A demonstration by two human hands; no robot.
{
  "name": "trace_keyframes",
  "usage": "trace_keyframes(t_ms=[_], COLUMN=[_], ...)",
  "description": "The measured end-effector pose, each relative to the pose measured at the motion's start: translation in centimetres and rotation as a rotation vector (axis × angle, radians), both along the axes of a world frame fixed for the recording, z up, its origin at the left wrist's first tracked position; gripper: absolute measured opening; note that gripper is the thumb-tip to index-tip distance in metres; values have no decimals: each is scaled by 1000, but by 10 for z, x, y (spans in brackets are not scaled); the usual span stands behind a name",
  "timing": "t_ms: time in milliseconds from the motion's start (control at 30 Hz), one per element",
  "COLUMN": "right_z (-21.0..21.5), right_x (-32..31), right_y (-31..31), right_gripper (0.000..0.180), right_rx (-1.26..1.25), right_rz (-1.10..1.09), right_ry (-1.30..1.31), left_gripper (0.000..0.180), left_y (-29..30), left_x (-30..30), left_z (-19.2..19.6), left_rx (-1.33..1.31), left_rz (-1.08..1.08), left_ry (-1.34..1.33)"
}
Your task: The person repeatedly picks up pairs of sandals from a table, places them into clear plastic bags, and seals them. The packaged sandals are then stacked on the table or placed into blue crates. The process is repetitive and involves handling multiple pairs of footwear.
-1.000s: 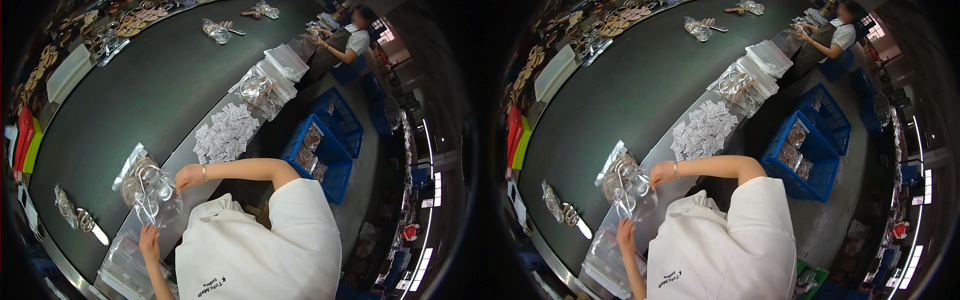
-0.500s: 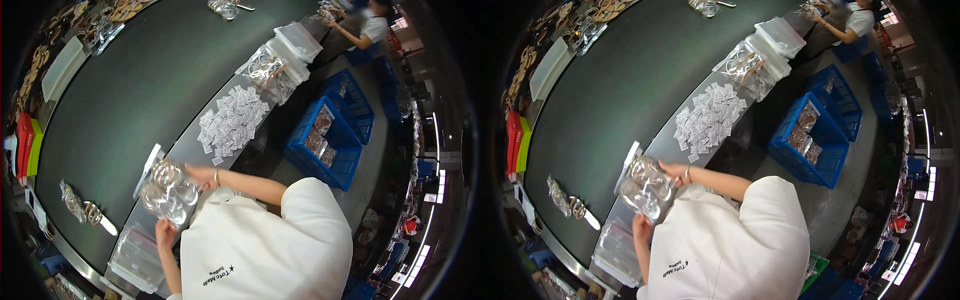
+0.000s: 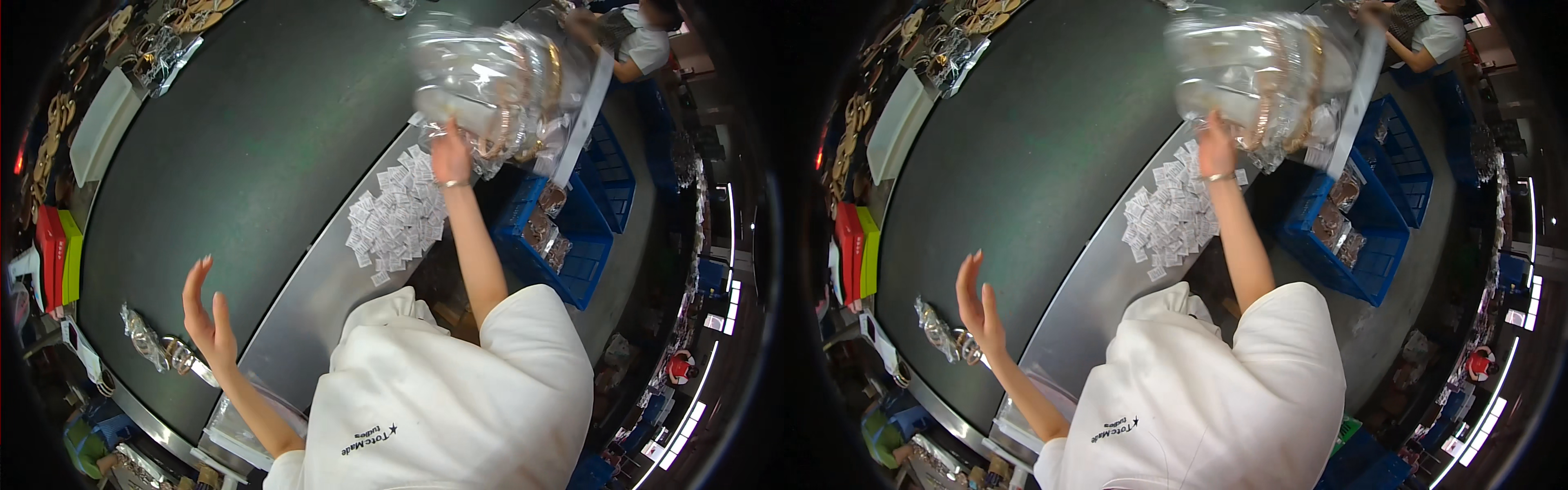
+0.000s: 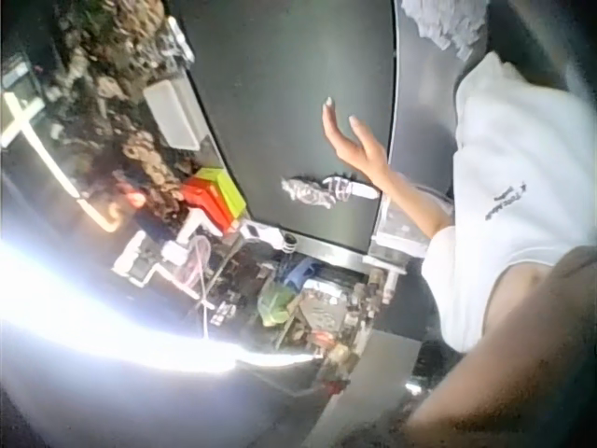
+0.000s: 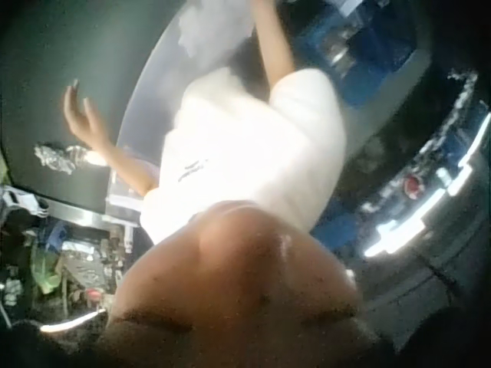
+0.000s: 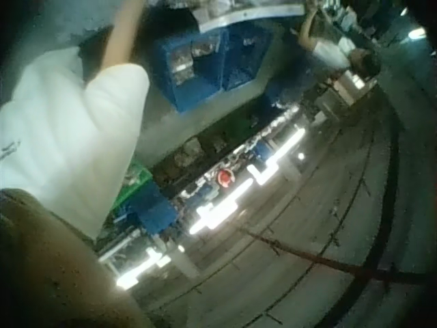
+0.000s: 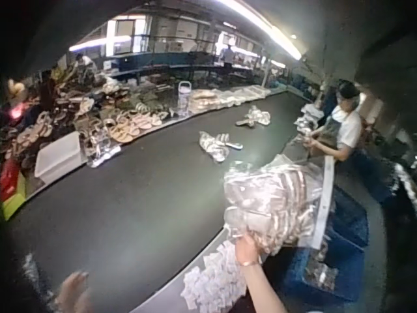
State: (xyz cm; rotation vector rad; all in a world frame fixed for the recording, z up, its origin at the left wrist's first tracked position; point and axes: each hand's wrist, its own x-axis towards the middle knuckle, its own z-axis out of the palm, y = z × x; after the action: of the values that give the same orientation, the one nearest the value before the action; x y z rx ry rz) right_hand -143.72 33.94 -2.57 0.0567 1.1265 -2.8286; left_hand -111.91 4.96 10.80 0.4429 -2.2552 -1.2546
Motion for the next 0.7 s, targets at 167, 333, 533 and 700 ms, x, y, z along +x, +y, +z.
trace_keyframes(t_ms=[167,333,533,700], right_z=[-97,-129,-134,-116], right_x=[-101,-116,-110,-102], right_y=[58,71,80,71], right_gripper=[21,17,21,39], right_rx=[-55,10,-67,88], right_rz=[-279,-265,-363,-286], right_ry=[-534,-571,-485,-546], left_gripper=[39,57,95,87], left_y=[-94,-151,-184,-199], left_x=[121,257,304,351], left_z=[-128,-215,-266,-280], left_rx=[51,-23,-203,645], left_rz=[383,874,1417,1050], left_ry=[-324,-633,-967,-794])
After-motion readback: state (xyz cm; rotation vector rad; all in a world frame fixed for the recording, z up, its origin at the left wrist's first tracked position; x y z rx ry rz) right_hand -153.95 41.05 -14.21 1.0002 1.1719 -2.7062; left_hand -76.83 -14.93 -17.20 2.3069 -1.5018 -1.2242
